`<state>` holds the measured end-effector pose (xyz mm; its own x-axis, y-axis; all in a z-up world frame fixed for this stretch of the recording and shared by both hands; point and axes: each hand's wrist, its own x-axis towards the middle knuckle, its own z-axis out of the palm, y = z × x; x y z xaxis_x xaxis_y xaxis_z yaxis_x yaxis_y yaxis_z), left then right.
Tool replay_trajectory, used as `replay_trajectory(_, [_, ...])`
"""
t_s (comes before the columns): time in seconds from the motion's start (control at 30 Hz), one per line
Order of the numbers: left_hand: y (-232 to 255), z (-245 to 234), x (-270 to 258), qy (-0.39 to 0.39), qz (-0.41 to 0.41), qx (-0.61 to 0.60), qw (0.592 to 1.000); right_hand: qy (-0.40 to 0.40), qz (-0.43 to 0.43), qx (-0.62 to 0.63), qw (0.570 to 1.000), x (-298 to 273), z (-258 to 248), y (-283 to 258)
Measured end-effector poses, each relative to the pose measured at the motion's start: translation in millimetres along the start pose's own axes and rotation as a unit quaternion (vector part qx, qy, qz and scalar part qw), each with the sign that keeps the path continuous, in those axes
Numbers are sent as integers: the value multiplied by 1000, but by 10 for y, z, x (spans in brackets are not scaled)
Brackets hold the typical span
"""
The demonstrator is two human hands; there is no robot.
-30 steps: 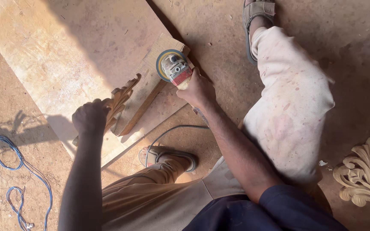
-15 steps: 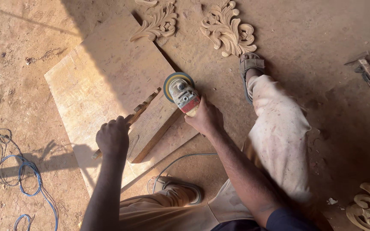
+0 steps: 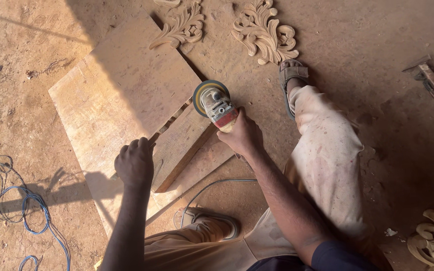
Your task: The person uses an angle grinder to shape and smooth the edges of a decorative wooden piece. They hold the wood with one hand and guide the grinder along the contours, occasionally flipping the piece to work on different sides.
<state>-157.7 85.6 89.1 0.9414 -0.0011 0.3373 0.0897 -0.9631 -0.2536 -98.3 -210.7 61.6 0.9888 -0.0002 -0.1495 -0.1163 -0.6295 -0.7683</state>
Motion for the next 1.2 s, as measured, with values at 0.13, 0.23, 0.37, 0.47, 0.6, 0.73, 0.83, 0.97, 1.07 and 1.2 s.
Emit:
replay_trajectory(0.13, [-67, -22, 82, 71, -9, -25, 997, 14, -17, 85, 996, -30, -127, -80])
replay_trajectory(0.23, [-29, -97, 131, 113, -14, -22, 993, -1, -22, 119, 993, -93, -161, -150])
replay_trajectory(0.37, [51, -265, 198, 160, -6, 8, 987, -14, -35, 127, 991, -148, -183, -248])
replay_trajectory(0.47, [121, -362, 195, 159, 7, -8, 987, -5, -44, 91, 995, -164, -195, -267])
replay_trajectory(0.6, [171, -441, 195, 167, 20, -16, 986, -3, -49, 73, 996, -173, -197, -258])
replay_trajectory(0.73, [163, -458, 186, 182, 28, -18, 983, -2, -43, 57, 997, -151, -205, -240])
replay_trajectory(0.83, [128, -457, 186, 195, 33, -18, 980, -3, -31, 71, 997, -134, -256, -229])
replay_trajectory(0.97, [100, -417, 186, 179, 20, -19, 983, -6, -26, 117, 993, -149, -298, -243])
replay_trajectory(1.07, [105, -358, 173, 161, 18, -15, 987, -11, -42, 100, 994, -169, -291, -265])
replay_trajectory(1.2, [109, -273, 171, 168, 30, -33, 985, -22, -58, 90, 994, -177, -261, -274])
